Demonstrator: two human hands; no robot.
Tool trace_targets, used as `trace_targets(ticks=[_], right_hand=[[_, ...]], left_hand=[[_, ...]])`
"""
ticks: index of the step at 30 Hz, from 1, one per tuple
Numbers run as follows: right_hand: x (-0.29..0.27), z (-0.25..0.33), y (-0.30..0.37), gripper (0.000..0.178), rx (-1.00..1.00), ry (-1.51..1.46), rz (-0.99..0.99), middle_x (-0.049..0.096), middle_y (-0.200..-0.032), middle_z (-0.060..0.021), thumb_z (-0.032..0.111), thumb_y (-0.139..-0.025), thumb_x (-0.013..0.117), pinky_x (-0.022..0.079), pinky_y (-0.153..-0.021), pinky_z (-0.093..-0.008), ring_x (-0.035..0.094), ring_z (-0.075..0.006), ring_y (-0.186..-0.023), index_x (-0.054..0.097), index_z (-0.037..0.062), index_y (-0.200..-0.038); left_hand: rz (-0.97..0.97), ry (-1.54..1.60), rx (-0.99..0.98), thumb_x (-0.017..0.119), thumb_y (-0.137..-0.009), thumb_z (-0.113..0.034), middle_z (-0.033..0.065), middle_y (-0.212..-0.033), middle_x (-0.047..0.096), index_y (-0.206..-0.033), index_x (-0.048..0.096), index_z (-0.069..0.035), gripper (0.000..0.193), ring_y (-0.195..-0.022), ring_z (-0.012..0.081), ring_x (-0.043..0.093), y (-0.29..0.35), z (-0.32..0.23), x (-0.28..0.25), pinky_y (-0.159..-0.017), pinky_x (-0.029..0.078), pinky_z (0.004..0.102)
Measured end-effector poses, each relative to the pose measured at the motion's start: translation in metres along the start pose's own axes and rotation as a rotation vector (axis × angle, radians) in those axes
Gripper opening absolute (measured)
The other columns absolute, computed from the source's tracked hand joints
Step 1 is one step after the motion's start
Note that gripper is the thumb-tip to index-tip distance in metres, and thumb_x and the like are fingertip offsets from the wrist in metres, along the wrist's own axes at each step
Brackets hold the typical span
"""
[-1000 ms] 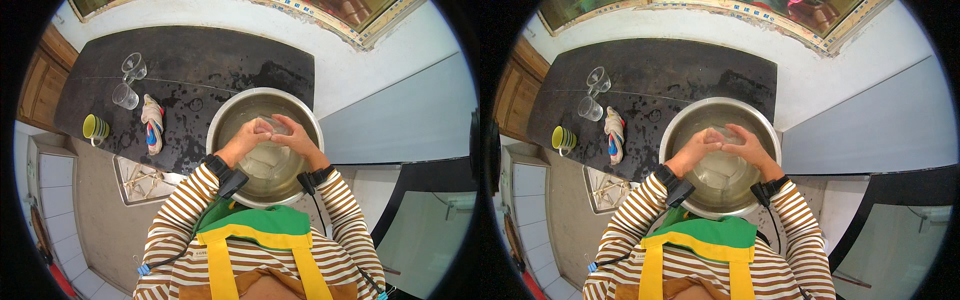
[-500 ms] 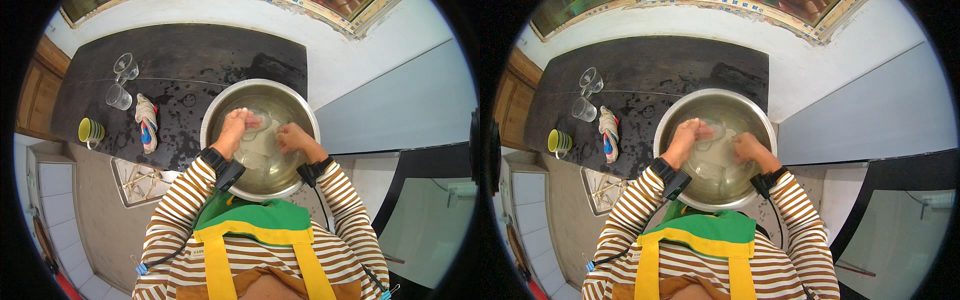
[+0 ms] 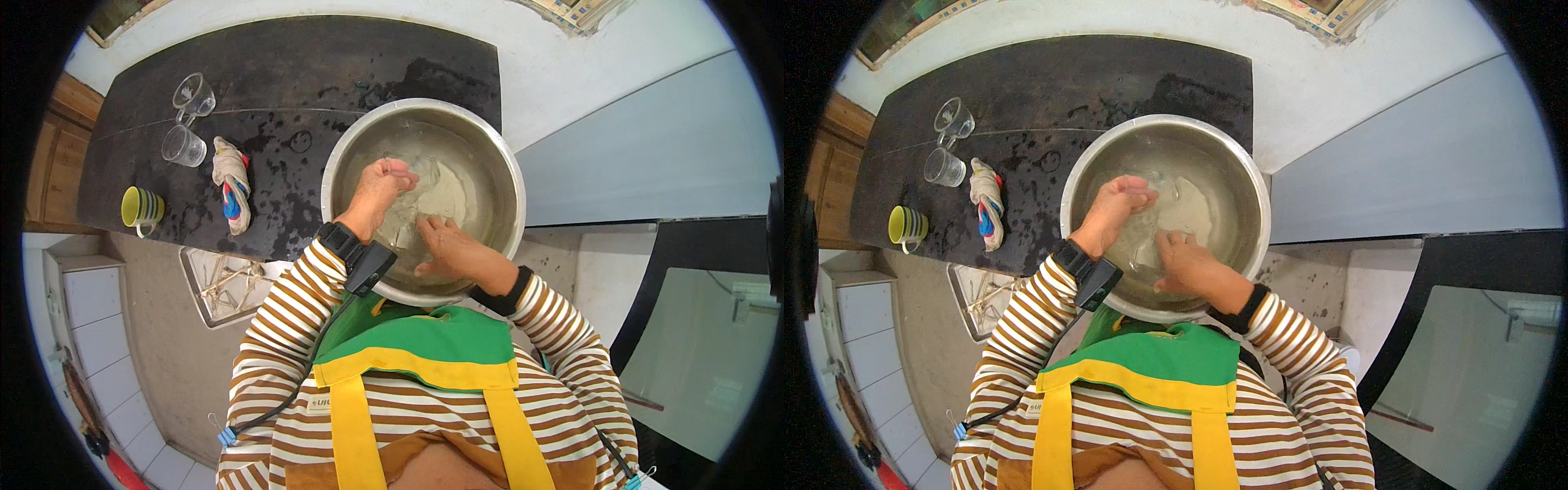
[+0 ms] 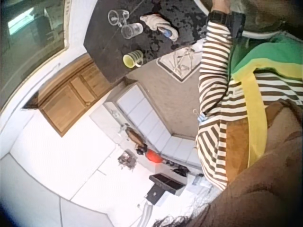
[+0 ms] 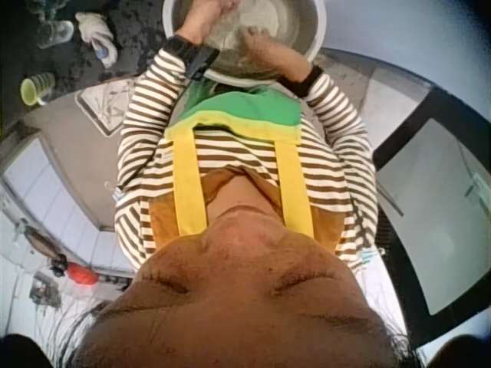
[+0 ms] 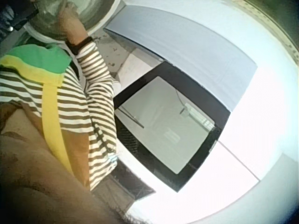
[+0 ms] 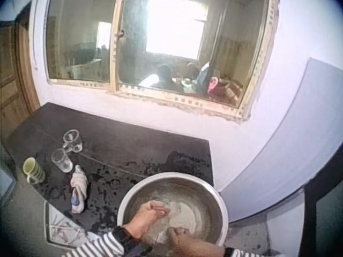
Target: The person moves glass cups and a mug between a sterilization cabinet and a basin of water, rinsing them by hand.
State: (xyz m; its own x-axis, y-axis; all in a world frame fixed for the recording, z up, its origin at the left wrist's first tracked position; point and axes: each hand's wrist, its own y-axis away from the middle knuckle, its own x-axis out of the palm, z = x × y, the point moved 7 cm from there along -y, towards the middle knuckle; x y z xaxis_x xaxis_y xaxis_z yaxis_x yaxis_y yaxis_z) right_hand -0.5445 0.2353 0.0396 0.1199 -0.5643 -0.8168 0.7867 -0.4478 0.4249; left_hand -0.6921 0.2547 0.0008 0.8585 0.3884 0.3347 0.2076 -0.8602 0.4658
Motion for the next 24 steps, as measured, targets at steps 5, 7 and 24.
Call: trace_targets(ticks=[5, 7, 24], right_hand=[[0.012, -0.010, -0.034, 0.075, -0.059, -0.008, 0.145, 0.060, -0.107, -0.0276, 0.032, -0.070, 0.082, 0.048, -0.087, -0.0461, 0.059, -0.0401, -0.103, 0.049, -0.0076, -0.126], [0.009, -0.019, -0.033, 0.074, -0.027, -0.091, 0.176, 0.061, -0.100, -0.0263, 0.033, -0.070, 0.082, 0.049, -0.084, -0.0446, 0.061, -0.0384, -0.099, 0.052, -0.0076, -0.123], [-0.078, -0.019, 0.052, 0.073, 0.065, -0.283, -0.554, 0.053, -0.097, -0.0145, 0.029, -0.061, 0.084, 0.047, -0.083, -0.0409, 0.052, -0.0312, -0.094, 0.060, 0.0096, -0.127]], left_hand=[[-0.012, -0.065, 0.002, 0.061, -0.086, -0.001, 0.0137, -0.106, 0.067, -0.112, 0.056, 0.002, 0.027, -0.097, 0.0208, 0.064, 0.006, -0.001, -0.005, -0.088, 0.050, 0.0312], [-0.027, -0.076, 0.003, 0.064, -0.085, -0.003, 0.0118, -0.105, 0.066, -0.111, 0.057, 0.002, 0.028, -0.096, 0.0193, 0.064, 0.011, -0.001, -0.009, -0.087, 0.050, 0.0301], [0.272, -0.468, 0.333, 0.072, -0.087, -0.024, 0.0077, -0.095, 0.069, -0.105, 0.067, -0.002, 0.029, -0.082, 0.0134, 0.064, 0.081, -0.010, 0.023, -0.073, 0.051, 0.0271]])
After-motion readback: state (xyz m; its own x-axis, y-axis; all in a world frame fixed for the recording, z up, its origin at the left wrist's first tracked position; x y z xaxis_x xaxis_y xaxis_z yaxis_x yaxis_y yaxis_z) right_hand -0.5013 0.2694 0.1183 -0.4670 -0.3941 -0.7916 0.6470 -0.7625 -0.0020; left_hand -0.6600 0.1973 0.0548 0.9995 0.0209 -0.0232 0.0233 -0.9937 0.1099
